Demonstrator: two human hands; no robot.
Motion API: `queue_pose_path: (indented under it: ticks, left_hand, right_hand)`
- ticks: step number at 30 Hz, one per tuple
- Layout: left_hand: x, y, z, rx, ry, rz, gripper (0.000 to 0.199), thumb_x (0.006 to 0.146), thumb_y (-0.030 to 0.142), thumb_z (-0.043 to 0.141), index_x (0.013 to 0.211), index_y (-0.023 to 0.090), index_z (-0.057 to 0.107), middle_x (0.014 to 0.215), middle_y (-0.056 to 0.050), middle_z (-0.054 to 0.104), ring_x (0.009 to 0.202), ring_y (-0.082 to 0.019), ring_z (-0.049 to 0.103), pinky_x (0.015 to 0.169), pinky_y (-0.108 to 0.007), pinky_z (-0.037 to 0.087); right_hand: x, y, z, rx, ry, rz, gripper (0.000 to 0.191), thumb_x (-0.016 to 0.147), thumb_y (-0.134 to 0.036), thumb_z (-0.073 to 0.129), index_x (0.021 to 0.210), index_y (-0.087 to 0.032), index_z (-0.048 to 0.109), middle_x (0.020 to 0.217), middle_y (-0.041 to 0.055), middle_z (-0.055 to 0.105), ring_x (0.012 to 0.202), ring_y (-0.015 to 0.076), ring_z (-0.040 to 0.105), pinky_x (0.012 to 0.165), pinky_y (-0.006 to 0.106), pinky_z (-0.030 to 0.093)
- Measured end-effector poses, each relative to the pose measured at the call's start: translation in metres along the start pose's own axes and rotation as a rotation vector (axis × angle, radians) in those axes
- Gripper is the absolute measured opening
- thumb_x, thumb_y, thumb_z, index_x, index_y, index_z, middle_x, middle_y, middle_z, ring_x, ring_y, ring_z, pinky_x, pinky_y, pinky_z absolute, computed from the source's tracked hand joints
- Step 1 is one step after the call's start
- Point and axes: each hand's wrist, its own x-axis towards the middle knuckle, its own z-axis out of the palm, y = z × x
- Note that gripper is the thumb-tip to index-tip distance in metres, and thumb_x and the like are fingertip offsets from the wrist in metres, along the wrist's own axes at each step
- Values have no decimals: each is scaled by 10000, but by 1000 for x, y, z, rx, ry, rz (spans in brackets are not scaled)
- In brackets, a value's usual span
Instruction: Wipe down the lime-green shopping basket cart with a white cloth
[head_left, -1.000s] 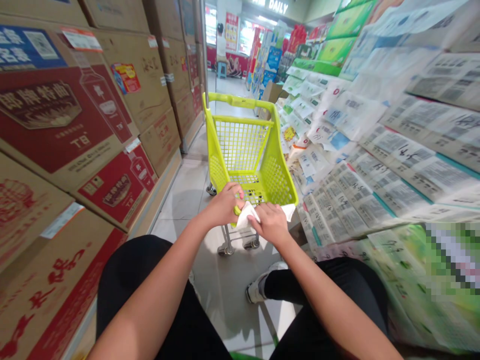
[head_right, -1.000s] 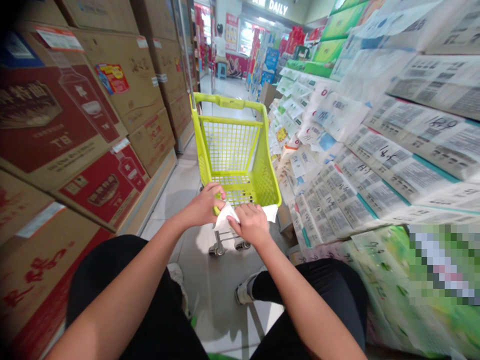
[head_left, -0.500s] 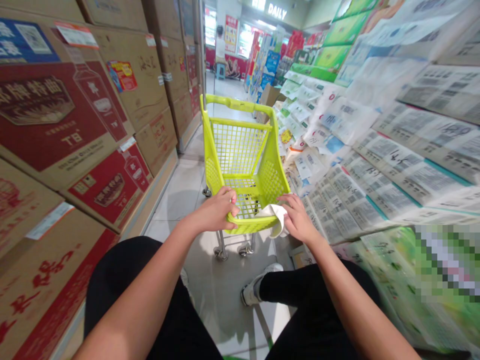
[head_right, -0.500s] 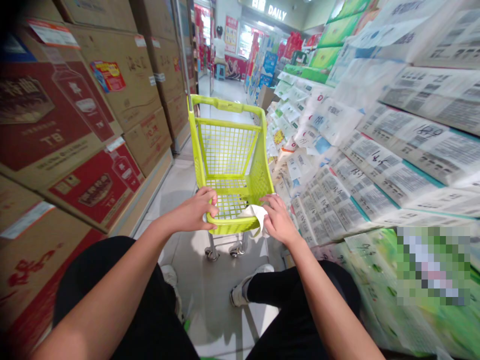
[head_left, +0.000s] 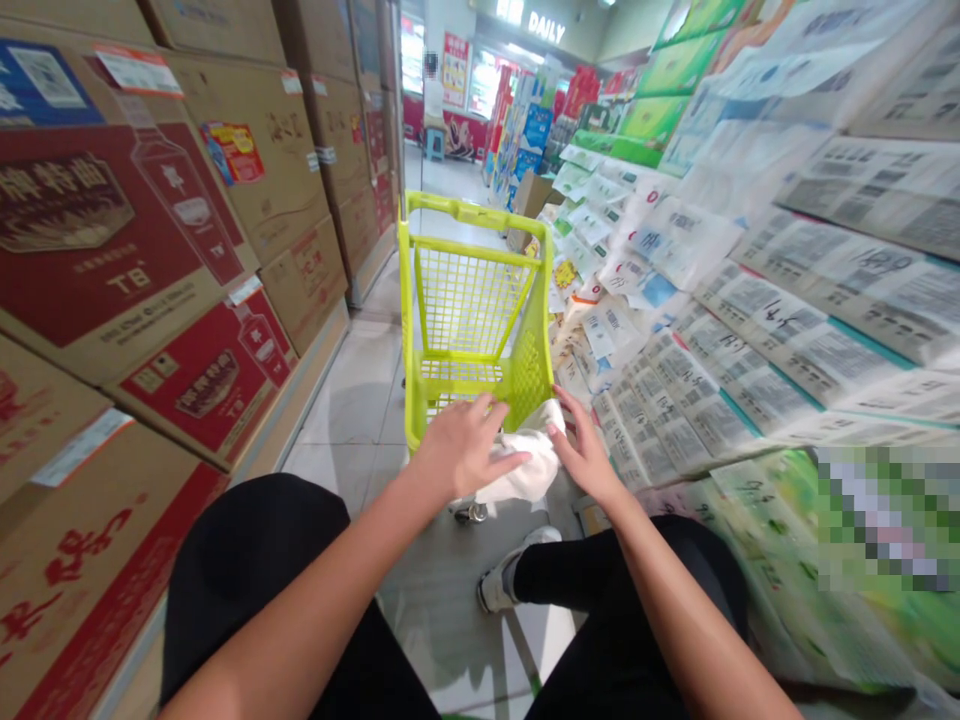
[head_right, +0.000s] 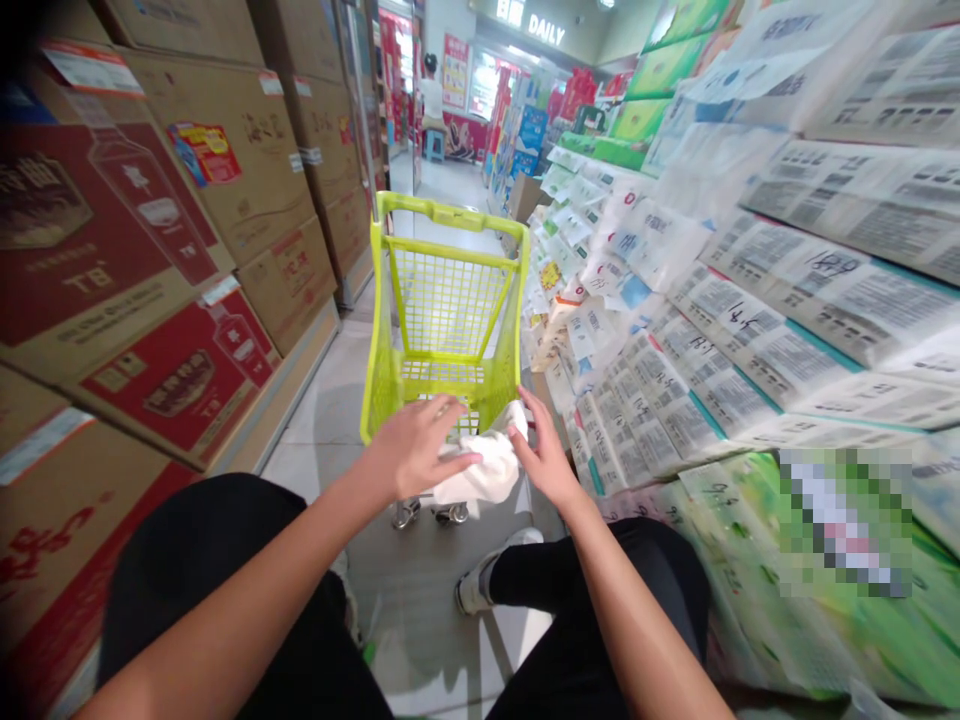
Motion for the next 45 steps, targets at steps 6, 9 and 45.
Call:
queue_pose_path:
  ticks: [6,9,45]
  left_hand:
    - [-6,6,12,71,-300,68,337,953,515,556,1058,215,665,961,-95,741,842,-286,715,676,-365,507]
    - [-9,1,5,37,-309,86,370,948,484,566,1194,217,639,1077,-92,745,951,-287,718,746,-358,534]
    - [-3,10,-6,-74,-374,35,622,870,657,570,1304,212,582,1128,-97,750,1033,-331,712,862,-425,552]
  right_hand:
    - [13,5,7,144,67,195,709,872,-513,708,1457,-213,444,1061,67,647,794,172,618,683,304,540]
    - [28,6,-7,286,-111,291,679,836,-546,736,1370,-226,465,755,-56,557,621,147,548,537,247,442]
    - [90,-26,7,-680,-152,573,490,1064,-450,348,1237,-122,668,1186,243,720,1155,339,690,944,394,491]
